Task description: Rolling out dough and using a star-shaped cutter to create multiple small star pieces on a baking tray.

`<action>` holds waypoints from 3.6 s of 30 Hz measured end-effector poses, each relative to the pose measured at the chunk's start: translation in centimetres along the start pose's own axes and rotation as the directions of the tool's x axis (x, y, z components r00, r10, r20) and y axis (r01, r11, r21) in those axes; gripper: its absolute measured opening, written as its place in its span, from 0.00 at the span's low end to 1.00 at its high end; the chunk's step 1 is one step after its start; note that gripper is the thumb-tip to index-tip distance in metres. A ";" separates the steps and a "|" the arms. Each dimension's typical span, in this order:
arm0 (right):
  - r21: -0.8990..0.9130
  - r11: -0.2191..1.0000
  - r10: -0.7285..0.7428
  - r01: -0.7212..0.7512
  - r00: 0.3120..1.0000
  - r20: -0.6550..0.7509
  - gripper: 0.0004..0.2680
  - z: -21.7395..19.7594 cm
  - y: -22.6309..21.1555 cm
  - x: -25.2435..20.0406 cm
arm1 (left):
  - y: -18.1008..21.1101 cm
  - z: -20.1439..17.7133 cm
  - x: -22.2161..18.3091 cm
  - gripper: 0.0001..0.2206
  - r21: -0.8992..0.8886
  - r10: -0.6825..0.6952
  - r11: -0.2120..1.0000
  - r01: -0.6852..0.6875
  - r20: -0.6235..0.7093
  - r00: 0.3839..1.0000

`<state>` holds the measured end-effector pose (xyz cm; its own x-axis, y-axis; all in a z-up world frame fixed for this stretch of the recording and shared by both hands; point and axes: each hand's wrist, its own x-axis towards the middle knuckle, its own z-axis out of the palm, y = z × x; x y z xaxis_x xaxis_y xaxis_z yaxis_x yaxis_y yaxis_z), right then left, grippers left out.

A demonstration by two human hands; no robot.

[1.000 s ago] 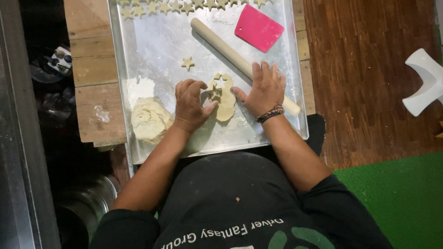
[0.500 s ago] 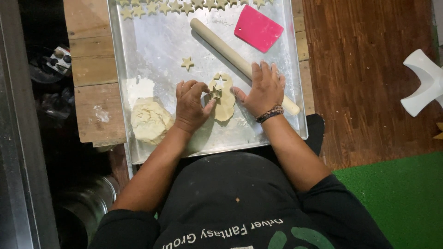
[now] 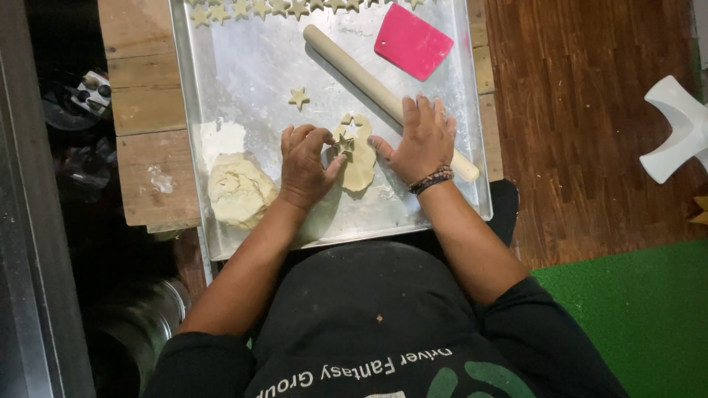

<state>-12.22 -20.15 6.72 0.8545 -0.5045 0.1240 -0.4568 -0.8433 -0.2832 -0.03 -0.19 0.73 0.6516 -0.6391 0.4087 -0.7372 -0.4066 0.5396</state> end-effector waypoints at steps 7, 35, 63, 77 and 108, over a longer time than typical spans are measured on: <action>-0.026 1.000 -0.008 0.008 1.000 -0.011 0.32 0.9 0.5 0.1 | -0.4 0.4 -0.2 0.22 0.015 0.007 1.000 -0.007 0.006 1.000; -0.070 0.903 -0.422 0.425 0.905 0.048 0.11 -0.9 -1.3 -1.6 | 0.7 -3.3 5.6 0.26 0.326 -0.190 0.942 0.077 0.331 0.924; -0.124 0.912 -0.380 0.391 0.920 0.099 0.25 1.5 -0.1 0.3 | 1.8 -3.4 6.0 0.29 0.411 -0.347 0.894 0.176 0.390 0.853; -0.127 0.902 -0.400 0.413 0.909 0.116 0.27 0.6 -1.2 -1.2 | 4.3 -6.6 4.6 0.29 0.397 -0.340 0.903 0.166 0.423 0.840; -0.008 0.949 -0.316 0.316 0.948 -0.040 0.14 3.1 0.3 -0.4 | 0.7 -4.9 6.1 0.19 -0.037 0.006 0.999 -0.008 -0.049 0.999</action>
<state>-11.95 -19.64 3.65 0.9444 -0.2193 0.2448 -0.1656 -0.9609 -0.2219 4.26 -1.18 7.21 0.6548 -0.6086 0.4480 -0.7355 -0.3770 0.5629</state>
